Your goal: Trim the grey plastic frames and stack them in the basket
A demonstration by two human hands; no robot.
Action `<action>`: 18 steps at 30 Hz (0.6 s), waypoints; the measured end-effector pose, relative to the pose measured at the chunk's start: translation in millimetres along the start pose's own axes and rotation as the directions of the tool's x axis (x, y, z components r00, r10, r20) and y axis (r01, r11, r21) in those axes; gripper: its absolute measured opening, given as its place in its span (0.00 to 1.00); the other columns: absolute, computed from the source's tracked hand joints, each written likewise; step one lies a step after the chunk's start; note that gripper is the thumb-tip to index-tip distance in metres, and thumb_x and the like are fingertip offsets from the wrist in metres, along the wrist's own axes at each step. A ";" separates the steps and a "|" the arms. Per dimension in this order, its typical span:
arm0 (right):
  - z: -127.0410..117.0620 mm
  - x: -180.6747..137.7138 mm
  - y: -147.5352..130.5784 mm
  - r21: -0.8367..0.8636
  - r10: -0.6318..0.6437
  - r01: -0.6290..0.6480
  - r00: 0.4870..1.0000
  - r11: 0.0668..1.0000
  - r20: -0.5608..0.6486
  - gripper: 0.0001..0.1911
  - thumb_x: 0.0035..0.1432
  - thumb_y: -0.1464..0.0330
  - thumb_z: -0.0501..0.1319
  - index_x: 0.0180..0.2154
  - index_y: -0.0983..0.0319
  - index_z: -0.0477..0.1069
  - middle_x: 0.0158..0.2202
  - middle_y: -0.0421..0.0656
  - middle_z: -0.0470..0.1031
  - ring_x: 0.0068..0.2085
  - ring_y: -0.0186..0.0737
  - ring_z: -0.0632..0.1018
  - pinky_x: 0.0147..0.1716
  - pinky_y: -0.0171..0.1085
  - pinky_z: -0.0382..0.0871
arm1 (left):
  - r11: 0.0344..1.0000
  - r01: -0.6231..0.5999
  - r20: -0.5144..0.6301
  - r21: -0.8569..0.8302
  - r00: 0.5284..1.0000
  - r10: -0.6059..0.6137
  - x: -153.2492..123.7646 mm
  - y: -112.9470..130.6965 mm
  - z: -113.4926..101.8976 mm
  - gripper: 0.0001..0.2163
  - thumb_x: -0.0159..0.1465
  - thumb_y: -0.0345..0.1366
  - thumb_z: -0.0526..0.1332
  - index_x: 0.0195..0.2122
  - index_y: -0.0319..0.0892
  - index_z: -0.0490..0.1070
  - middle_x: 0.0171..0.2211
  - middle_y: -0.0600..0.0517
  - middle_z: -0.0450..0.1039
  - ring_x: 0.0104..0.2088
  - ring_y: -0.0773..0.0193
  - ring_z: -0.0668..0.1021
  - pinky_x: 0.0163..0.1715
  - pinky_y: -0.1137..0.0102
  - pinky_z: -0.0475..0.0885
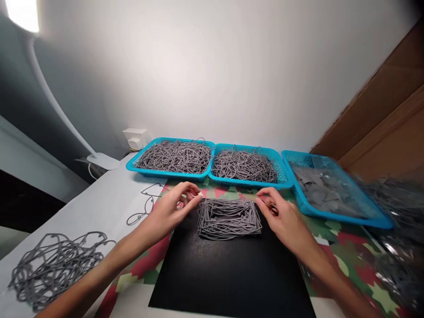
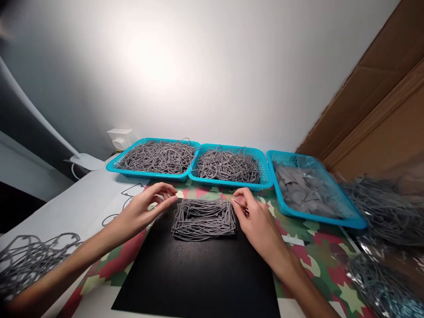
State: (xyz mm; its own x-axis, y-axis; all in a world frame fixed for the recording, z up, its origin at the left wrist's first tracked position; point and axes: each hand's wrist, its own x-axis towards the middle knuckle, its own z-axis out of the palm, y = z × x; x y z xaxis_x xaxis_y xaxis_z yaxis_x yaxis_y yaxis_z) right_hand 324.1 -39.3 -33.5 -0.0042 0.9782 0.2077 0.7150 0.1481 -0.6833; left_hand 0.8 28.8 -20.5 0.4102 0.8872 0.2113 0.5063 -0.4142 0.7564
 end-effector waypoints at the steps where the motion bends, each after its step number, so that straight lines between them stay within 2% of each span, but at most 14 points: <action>1: 2.1 -3.0 5.3 -0.034 -0.003 0.001 0.999 0.999 -0.051 0.12 0.80 0.54 0.55 0.49 0.54 0.69 0.27 0.34 0.67 0.29 0.43 0.72 0.33 0.38 0.65 | 0.998 -0.007 -0.008 0.055 1.000 0.007 -4.2 -6.0 -9.5 0.17 0.78 0.53 0.60 0.48 0.44 0.77 0.43 0.48 0.80 0.41 0.56 0.81 0.40 0.63 0.78; 3: 5.5 -8.7 15.8 -0.106 -0.025 0.013 0.993 0.994 -0.113 0.11 0.80 0.55 0.56 0.51 0.53 0.70 0.28 0.34 0.67 0.28 0.43 0.73 0.33 0.38 0.66 | 0.985 0.000 -0.013 0.174 1.000 0.002 -16.3 -23.4 -33.1 0.18 0.78 0.55 0.60 0.47 0.45 0.77 0.43 0.48 0.80 0.41 0.55 0.80 0.40 0.63 0.77; 5: 8.2 -12.3 24.4 -0.167 -0.059 0.038 0.991 0.985 -0.124 0.11 0.80 0.55 0.56 0.52 0.53 0.71 0.29 0.35 0.69 0.28 0.43 0.74 0.32 0.37 0.67 | 0.962 0.037 -0.005 0.271 0.999 -0.037 -30.3 -44.6 -57.0 0.19 0.77 0.57 0.61 0.46 0.46 0.78 0.42 0.49 0.80 0.42 0.55 0.80 0.40 0.64 0.75; 8: 12.0 -14.1 31.9 -0.235 -0.106 0.070 0.984 0.970 -0.144 0.11 0.80 0.55 0.57 0.52 0.53 0.71 0.30 0.36 0.71 0.29 0.43 0.76 0.30 0.37 0.68 | 0.934 0.105 -0.036 0.341 0.994 -0.099 -45.9 -69.4 -77.7 0.21 0.74 0.61 0.64 0.49 0.47 0.79 0.44 0.49 0.80 0.46 0.51 0.80 0.43 0.62 0.74; 10: 14.4 -14.6 33.8 -0.260 -0.123 0.078 0.980 0.962 -0.158 0.11 0.80 0.55 0.57 0.52 0.54 0.72 0.30 0.36 0.72 0.28 0.42 0.77 0.30 0.37 0.68 | 0.925 0.120 -0.044 0.360 0.993 -0.112 -49.1 -74.3 -76.6 0.22 0.74 0.62 0.63 0.50 0.48 0.79 0.45 0.49 0.81 0.46 0.50 0.80 0.44 0.62 0.74; 13: 16.7 -15.7 33.0 -0.267 -0.125 0.078 0.979 0.960 -0.162 0.11 0.80 0.56 0.57 0.52 0.54 0.72 0.31 0.36 0.73 0.28 0.41 0.76 0.30 0.37 0.69 | 0.910 0.046 0.003 0.413 0.999 -0.052 -46.8 -66.1 -59.4 0.19 0.76 0.59 0.62 0.48 0.49 0.78 0.44 0.49 0.80 0.44 0.51 0.81 0.42 0.63 0.73; 16: 16.2 -16.8 28.9 -0.270 -0.125 0.074 0.976 0.960 -0.179 0.12 0.80 0.56 0.57 0.52 0.55 0.73 0.30 0.36 0.71 0.28 0.41 0.75 0.31 0.37 0.69 | 0.875 -0.062 0.038 0.479 0.998 0.050 -44.5 -55.0 -40.5 0.13 0.80 0.45 0.55 0.43 0.47 0.75 0.41 0.48 0.78 0.40 0.52 0.80 0.37 0.64 0.71; 18: 14.6 -17.4 25.8 -0.267 -0.130 0.070 0.968 0.961 -0.214 0.12 0.80 0.55 0.57 0.50 0.55 0.73 0.30 0.37 0.71 0.28 0.41 0.75 0.30 0.36 0.69 | 0.853 -0.090 0.039 0.514 0.996 0.082 -44.7 -52.6 -33.5 0.12 0.80 0.37 0.51 0.40 0.46 0.71 0.39 0.47 0.77 0.37 0.51 0.78 0.36 0.62 0.70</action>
State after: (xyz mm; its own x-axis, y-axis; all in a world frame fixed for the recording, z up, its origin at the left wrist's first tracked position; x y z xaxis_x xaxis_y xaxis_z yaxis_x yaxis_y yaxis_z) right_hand 332.4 -50.4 -64.9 0.0522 0.8967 0.4395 0.8738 0.1721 -0.4549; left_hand -69.6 17.8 -49.0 0.4793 0.8418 0.2483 0.7847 -0.5378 0.3083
